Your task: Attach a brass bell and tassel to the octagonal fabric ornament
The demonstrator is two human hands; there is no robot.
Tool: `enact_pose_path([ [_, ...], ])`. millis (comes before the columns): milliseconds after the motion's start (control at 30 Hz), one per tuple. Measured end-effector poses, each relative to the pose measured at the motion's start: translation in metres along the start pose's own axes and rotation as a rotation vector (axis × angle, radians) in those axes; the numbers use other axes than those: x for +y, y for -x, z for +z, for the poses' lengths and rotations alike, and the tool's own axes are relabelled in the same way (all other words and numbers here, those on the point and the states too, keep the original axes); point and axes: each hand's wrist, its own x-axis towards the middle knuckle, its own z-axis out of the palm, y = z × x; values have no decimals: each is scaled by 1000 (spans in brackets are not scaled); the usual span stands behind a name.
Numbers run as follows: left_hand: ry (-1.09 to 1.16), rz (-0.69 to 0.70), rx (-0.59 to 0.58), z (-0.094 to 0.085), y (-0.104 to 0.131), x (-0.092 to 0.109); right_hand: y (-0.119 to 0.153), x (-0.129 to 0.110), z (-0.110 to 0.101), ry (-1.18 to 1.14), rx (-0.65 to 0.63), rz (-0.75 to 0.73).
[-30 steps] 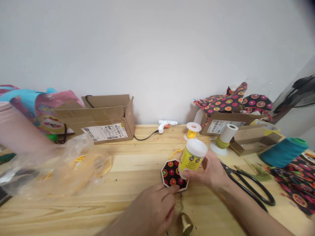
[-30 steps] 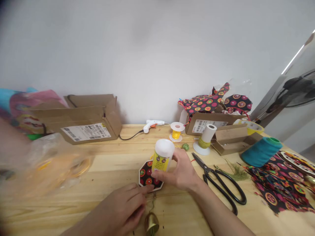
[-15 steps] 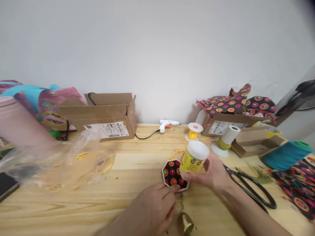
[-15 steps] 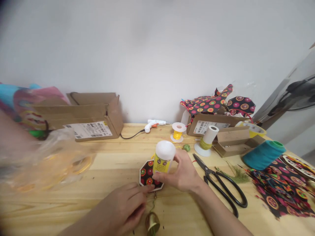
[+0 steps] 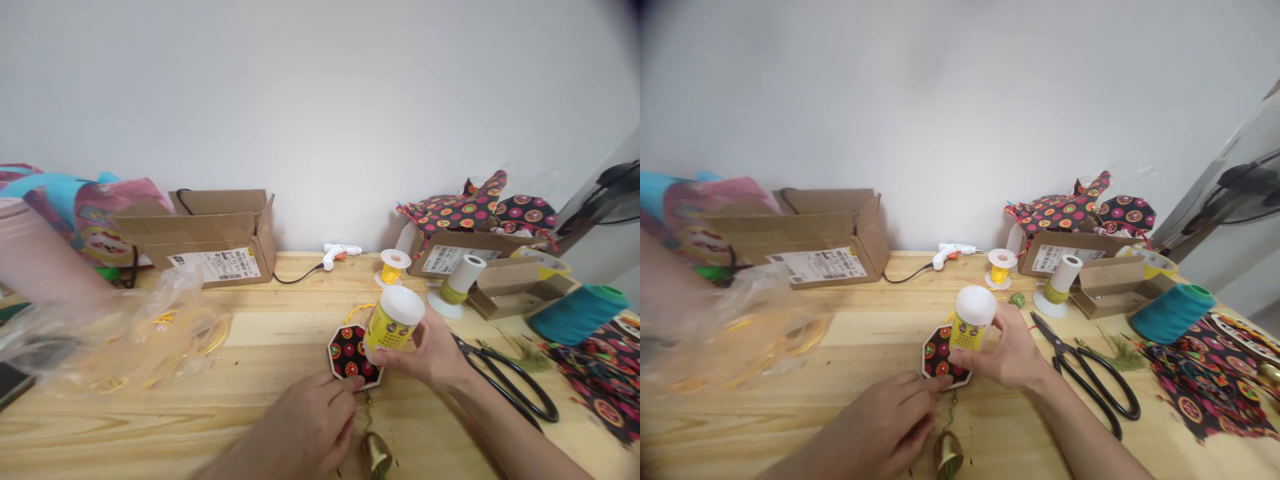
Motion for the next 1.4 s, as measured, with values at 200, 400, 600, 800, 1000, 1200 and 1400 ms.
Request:
enact_pose_path([
  [200, -8, -5, 10, 1, 1, 1, 0, 2, -2, 47, -25, -22],
  [400, -2, -6, -6, 0, 0, 1, 0, 0, -1, 51, -8, -21],
  [600, -12, 0, 10, 1, 1, -1, 0, -2, 0, 8, -30, 18],
  [800, 92, -61, 9, -6, 1, 1, -2, 1, -2, -217, 87, 52],
  [1000, 222, -207, 121, -20, -24, -1, -6, 3, -6, -329, 342, 67],
  [1200, 77, -149, 30, -6, -45, -12, -6, 0, -7, -373, 327, 64],
  [1400, 37, -134, -42, -7, -45, -16, -7, -1, -9, -389, 349, 53],
])
